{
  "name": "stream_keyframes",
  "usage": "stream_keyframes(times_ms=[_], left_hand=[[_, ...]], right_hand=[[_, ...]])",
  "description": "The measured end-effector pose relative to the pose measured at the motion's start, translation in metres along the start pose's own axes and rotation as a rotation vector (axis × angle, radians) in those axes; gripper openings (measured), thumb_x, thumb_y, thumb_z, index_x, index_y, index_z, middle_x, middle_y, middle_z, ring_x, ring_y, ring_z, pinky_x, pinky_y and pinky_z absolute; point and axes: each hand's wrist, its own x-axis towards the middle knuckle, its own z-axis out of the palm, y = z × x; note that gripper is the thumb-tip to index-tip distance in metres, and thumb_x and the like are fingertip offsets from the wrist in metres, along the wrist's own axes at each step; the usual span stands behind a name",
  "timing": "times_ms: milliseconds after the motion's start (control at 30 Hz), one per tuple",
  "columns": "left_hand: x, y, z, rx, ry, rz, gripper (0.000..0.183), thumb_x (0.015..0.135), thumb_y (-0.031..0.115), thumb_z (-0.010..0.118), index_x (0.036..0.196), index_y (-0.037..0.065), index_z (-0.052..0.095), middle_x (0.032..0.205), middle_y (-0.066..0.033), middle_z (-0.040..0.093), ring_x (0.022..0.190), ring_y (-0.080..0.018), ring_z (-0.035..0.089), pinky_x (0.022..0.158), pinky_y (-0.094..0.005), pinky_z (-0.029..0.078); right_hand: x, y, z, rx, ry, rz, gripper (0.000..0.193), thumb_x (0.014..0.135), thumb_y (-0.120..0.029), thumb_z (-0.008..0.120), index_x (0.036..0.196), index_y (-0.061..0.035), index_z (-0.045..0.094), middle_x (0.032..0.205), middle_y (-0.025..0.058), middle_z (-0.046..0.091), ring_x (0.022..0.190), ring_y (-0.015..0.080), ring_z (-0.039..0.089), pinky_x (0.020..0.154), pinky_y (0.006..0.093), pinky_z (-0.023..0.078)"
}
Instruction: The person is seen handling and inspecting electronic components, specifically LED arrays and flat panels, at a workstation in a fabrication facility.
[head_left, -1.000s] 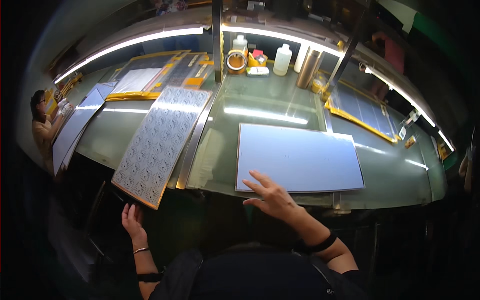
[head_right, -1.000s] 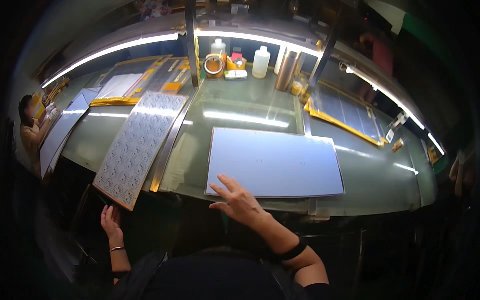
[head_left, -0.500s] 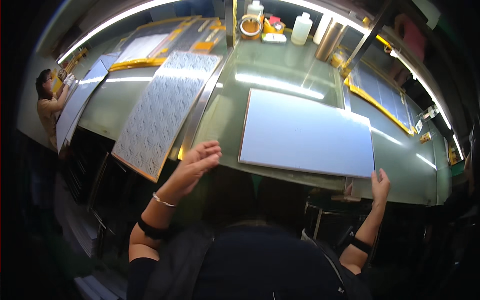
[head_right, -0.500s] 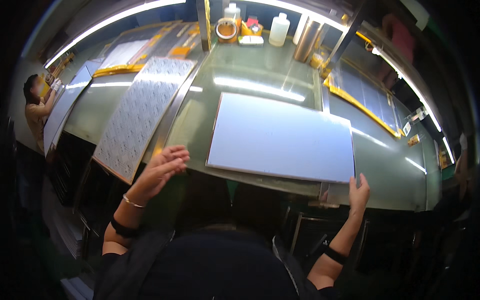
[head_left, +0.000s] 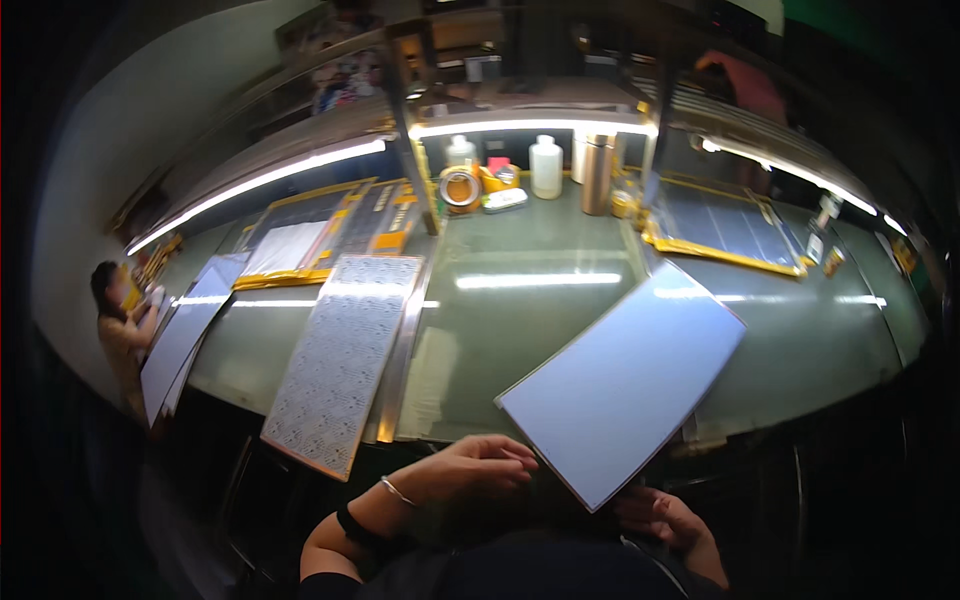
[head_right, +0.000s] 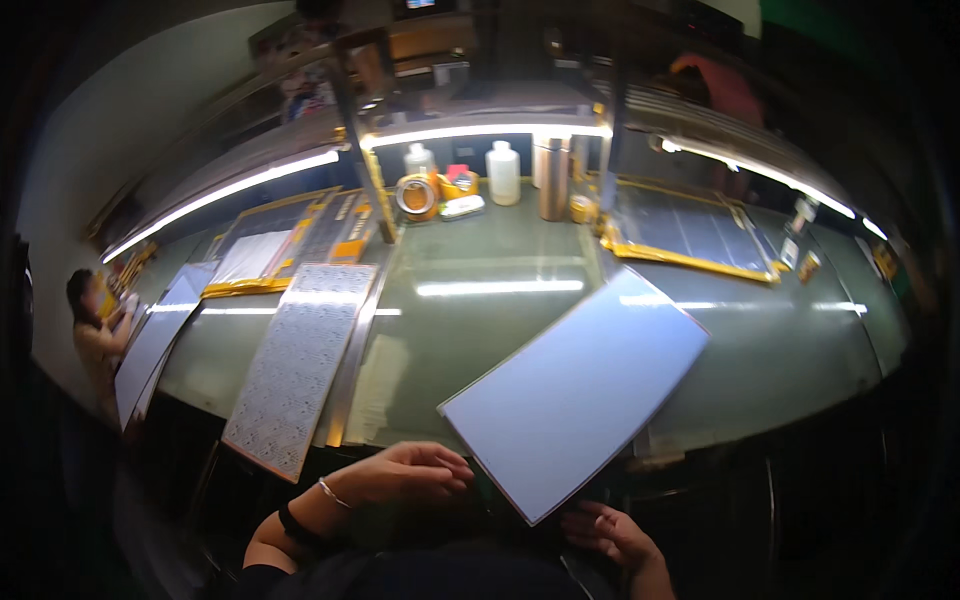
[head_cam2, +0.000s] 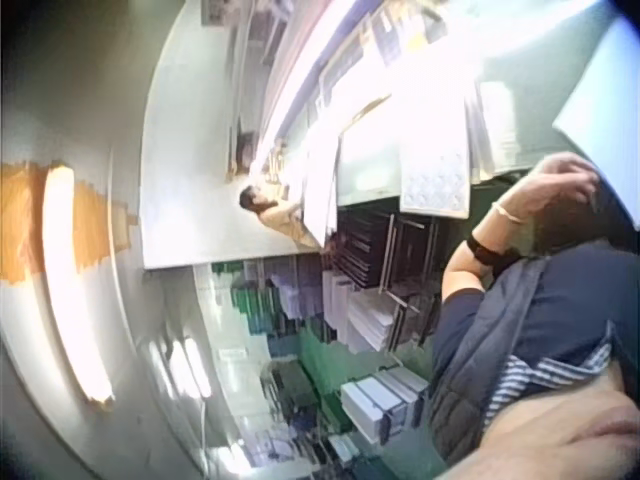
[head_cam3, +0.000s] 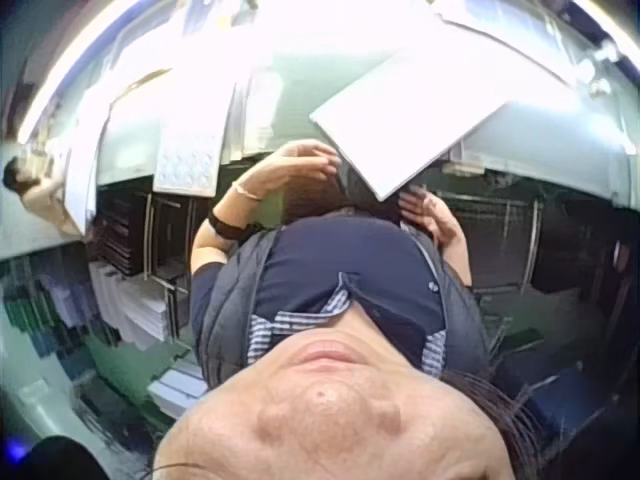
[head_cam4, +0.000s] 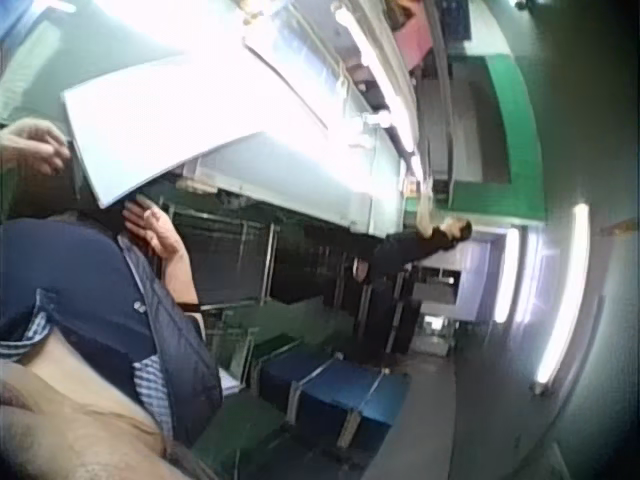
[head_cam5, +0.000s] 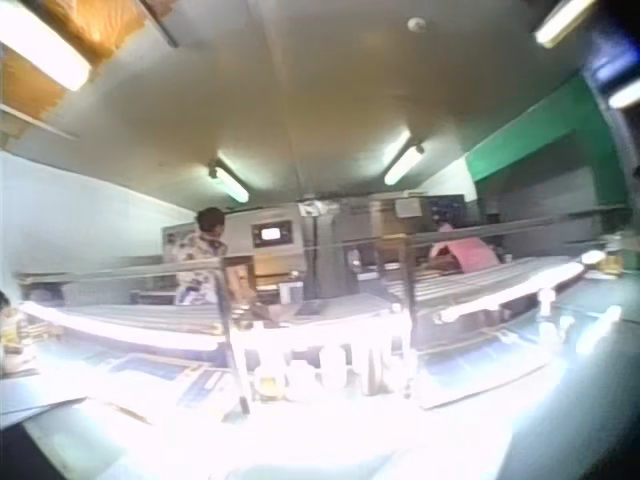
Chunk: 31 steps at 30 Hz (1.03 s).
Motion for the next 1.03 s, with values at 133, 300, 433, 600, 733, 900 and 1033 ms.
stream_keyframes(times_ms=[133, 300, 433, 600, 733, 900, 1033], left_hand=[[0.002, 0.014, -0.003, 0.02, 0.118, 0.124, 0.028, 0.088, 0.012, 0.052, 0.111, -0.002, 0.049, 0.112, -0.0134, 0.055, 0.099, -0.0171, 0.055, 0.085, -0.0296, 0.047], [0.006, 0.019, 0.001, 0.04, 0.164, 0.191, 0.026, 0.087, 0.012, 0.052, 0.11, -0.001, 0.05, 0.108, -0.0146, 0.057, 0.096, -0.019, 0.058, 0.084, -0.0306, 0.047], [0.014, 0.015, -0.001, 0.02, 0.157, 0.227, 0.025, 0.087, 0.012, 0.052, 0.109, -0.001, 0.05, 0.108, -0.0147, 0.057, 0.097, -0.0202, 0.058, 0.083, -0.0319, 0.048], [-0.001, 0.008, -0.011, -0.017, 0.194, 0.271, 0.026, 0.086, 0.012, 0.053, 0.109, -0.001, 0.05, 0.107, -0.014, 0.058, 0.097, -0.0194, 0.057, 0.083, -0.0311, 0.048], [-0.032, -0.001, -0.027, -0.081, 0.332, 0.338, 0.029, 0.085, 0.014, 0.056, 0.109, -0.001, 0.05, 0.104, -0.0115, 0.059, 0.094, -0.0178, 0.058, 0.082, -0.0294, 0.047], [-0.075, -0.025, -0.075, 0.526, 0.894, 0.316, 0.038, 0.082, 0.018, 0.061, 0.113, 0.001, 0.049, 0.101, -0.0073, 0.059, 0.089, -0.0154, 0.058, 0.077, -0.0271, 0.047], [-0.117, -0.048, -0.076, 1.497, 1.323, 0.0, 0.056, 0.075, 0.033, 0.067, 0.118, 0.003, 0.047, 0.121, -0.0136, 0.048, 0.107, -0.0261, 0.049, 0.093, -0.0385, 0.038]], right_hand=[[-0.015, 0.021, 0.017, 0.25, -0.067, -0.245, 0.065, 0.081, -0.029, 0.062, 0.127, 0.0039, 0.031, 0.125, 0.0201, 0.042, 0.116, 0.032, 0.043, 0.099, 0.05, 0.033], [-0.017, 0.029, 0.001, 0.31, 0.364, -0.292, 0.032, 0.087, -0.013, 0.051, 0.115, 0.0024, 0.047, 0.109, 0.0165, 0.054, 0.103, 0.0299, 0.053, 0.09, 0.0457, 0.044], [-0.039, 0.0, -0.023, 0.54, 0.614, -0.689, 0.028, 0.087, -0.023, 0.05, 0.107, -0.0036, 0.053, 0.098, 0.0082, 0.061, 0.093, 0.0219, 0.058, 0.084, 0.0365, 0.047], [-0.042, -0.01, -0.045, 0.327, 0.599, -0.786, 0.038, 0.086, -0.019, 0.052, 0.12, -0.0036, 0.045, 0.114, 0.0077, 0.052, 0.105, 0.0212, 0.05, 0.09, 0.0344, 0.04], [-0.049, -0.02, -0.044, -0.042, 0.836, -0.705, 0.039, 0.085, -0.007, 0.05, 0.122, -0.0008, 0.041, 0.112, 0.0095, 0.051, 0.098, 0.0201, 0.052, 0.082, 0.0307, 0.042], [-0.039, -0.071, -0.022, -0.285, 0.577, -0.775, 0.035, 0.084, -0.012, 0.05, 0.115, 0.0035, 0.047, 0.104, 0.0133, 0.056, 0.095, 0.0228, 0.055, 0.084, 0.0337, 0.043], [-0.003, -0.125, -0.001, -0.445, 0.48, -0.632, 0.031, 0.083, -0.009, 0.047, 0.111, 0.0047, 0.047, 0.098, 0.0168, 0.057, 0.087, 0.0258, 0.059, 0.082, 0.0371, 0.047]])
